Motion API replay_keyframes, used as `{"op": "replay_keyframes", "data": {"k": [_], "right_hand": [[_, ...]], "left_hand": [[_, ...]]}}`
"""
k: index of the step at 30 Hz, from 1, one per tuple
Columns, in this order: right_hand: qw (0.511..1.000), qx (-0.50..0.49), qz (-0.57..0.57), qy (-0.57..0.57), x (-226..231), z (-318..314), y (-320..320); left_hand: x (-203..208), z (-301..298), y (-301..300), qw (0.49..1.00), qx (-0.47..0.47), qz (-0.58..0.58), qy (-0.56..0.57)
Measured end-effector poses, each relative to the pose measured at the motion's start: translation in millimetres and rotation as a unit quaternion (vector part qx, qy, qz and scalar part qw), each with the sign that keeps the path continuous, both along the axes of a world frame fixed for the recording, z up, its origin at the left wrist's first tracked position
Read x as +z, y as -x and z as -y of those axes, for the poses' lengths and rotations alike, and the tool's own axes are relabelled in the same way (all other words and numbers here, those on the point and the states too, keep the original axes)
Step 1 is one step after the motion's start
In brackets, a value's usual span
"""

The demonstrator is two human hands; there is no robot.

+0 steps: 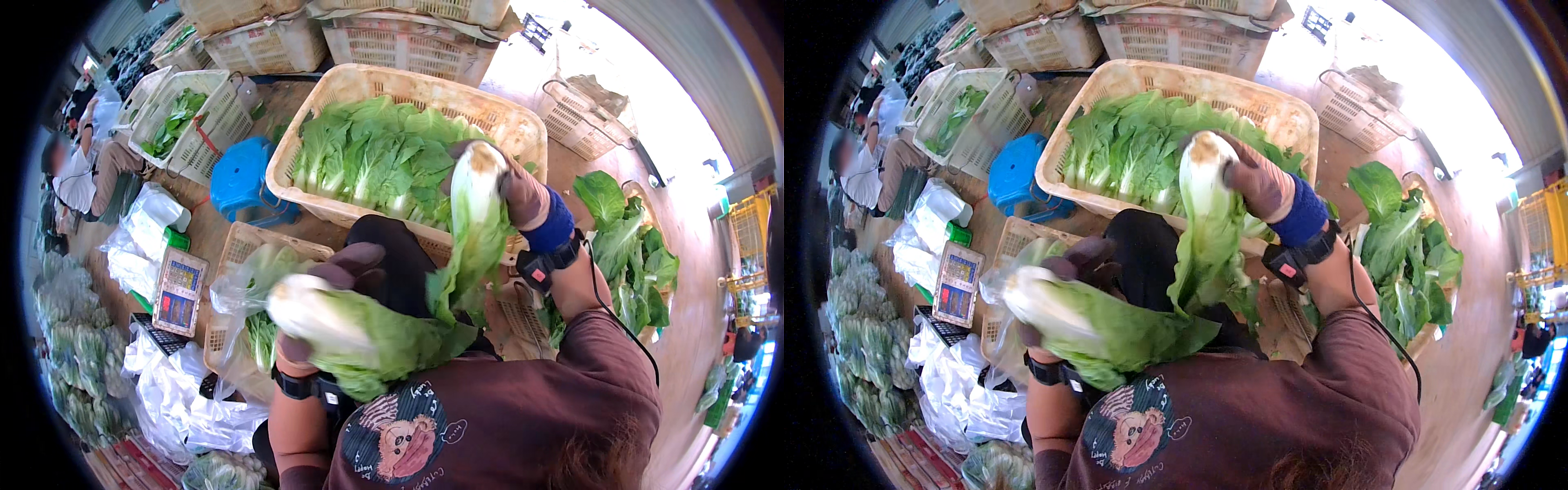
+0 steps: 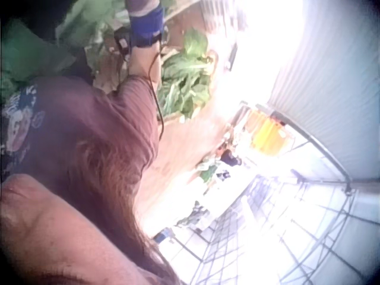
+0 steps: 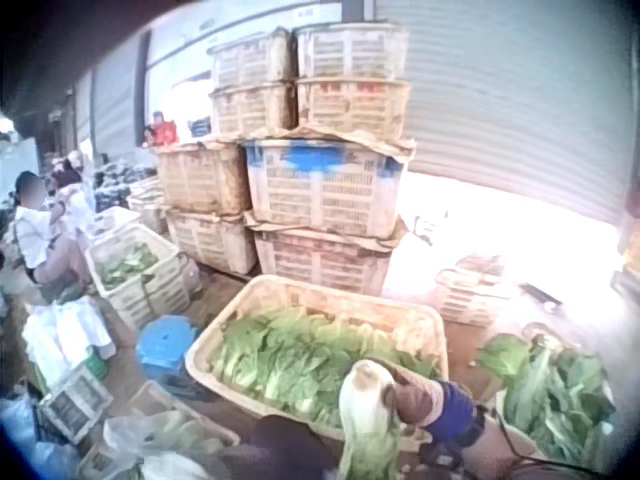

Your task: The person sorts heads of lettuce from a large crate, trims the stems using a knife, and places them into plastic bags for weighing.

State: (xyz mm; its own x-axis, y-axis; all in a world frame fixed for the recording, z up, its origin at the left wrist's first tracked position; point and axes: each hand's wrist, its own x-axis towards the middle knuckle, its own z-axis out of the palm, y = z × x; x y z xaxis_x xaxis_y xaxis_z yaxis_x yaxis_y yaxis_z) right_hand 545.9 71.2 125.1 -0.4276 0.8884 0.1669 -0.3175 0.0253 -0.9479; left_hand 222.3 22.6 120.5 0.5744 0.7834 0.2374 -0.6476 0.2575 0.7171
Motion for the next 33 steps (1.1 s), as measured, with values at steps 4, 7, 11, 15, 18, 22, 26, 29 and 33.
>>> {"op": "replay_keyframes", "data": {"k": [4,7,11,15,18,22,26,29,33], "right_hand": [[0.992,-0.107,0.056,0.027,0,-5,22],[0.988,-0.054,0.142,0.037,11,-8,31],[0.996,0.027,0.032,0.08,8,-22,35],[0.948,0.24,-0.131,0.165,-31,-35,76],[0.953,0.245,-0.159,0.077,-24,-15,137],[0.945,-0.014,0.215,-0.244,-18,-22,152],[0.976,0.12,0.14,0.117,21,8,145],[0.971,0.138,0.193,0.039,17,14,143],[0.962,0.165,0.217,0.015,36,26,136]], "left_hand": [[-20,1,10,0.984,0.034,0.155,0.082],[-30,3,33,0.995,0.059,-0.018,0.081],[-28,12,56,0.988,0.052,-0.14,0.045],[-3,23,22,0.981,0.167,-0.034,0.089],[-24,29,29,0.986,0.078,-0.052,0.134],[-25,38,30,0.985,0.125,-0.089,0.083],[-39,42,39,0.983,0.126,-0.097,0.091],[-47,38,44,0.986,0.094,-0.124,0.067],[-34,36,43,0.988,0.016,-0.14,0.058]]}}
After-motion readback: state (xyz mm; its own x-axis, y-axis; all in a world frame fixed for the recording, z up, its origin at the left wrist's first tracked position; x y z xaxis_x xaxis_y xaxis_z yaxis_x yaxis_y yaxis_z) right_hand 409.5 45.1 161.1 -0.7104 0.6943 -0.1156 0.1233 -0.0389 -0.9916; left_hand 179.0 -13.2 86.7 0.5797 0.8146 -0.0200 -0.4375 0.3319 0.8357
